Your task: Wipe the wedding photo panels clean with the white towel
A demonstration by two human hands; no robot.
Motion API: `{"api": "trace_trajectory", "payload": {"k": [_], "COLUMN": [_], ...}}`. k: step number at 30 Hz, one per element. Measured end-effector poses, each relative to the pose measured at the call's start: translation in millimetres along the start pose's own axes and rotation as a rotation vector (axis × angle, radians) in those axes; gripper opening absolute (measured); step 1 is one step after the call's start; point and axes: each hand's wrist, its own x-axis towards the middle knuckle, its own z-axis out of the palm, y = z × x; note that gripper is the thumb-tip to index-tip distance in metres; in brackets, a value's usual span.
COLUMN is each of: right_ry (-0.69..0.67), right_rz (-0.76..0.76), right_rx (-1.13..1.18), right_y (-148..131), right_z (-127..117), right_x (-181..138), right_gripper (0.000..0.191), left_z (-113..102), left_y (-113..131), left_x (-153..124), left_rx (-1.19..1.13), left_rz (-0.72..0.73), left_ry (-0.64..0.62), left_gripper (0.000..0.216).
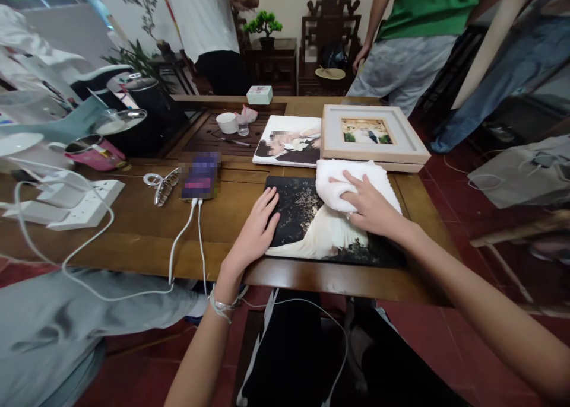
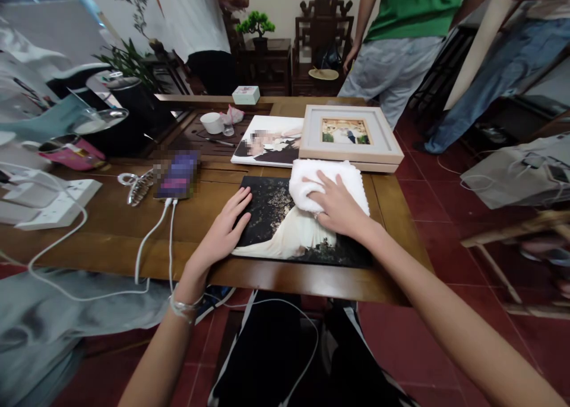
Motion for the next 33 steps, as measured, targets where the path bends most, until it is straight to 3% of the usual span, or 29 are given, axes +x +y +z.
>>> {"api": "trace_trajectory", "payload": {"k": [3, 9, 12, 15, 21, 24, 27, 33], "right_ry": [0.001, -0.151, -0.195, -0.164, -0.024, 0.011, 0.025, -0.061], "right_rz": [0.008, -0.085, -0.132, -0.127, 0.022, 0.068, 0.054, -0.171], "right_rx": [0.015, 0.149, 0.2, 0.184, 0.038, 0.013, 0.034, 0.16], "right_y": [-12, -88, -104, -87, -13, -1, -24, -104], "right_z": [-1, -14, -17, -14, -4, -3, -2, 8], "right_x": [-13, -88, -100, -81, -19, -9, -26, -86], "right_gripper": [0.043, 0.045, 0.047, 0.047, 0.034, 0.036, 0.038, 0.039], "left_z": [1, 2, 2, 2, 1, 1, 1, 1], "left_y": [1, 0, -1, -2, -3, -3, -3, -2], "left_x": [0, 0, 0, 0, 0, 0, 0, 0], "left_rx": [0.004, 0.012, 0.016, 0.016, 0.026, 0.022, 0.019, 0.025], "left_rz": [-0.012, -0.008, -0.005, 0.003, 0.014, 0.008, 0.008, -0.002], "left_ry": [0.016, 0.02, 0.009, -0.007, -0.023, -0.017, -0.004, -0.01], "left_gripper": [0.045, 0.045, 0.046, 0.046, 0.047, 0.047, 0.046, 0.045]}}
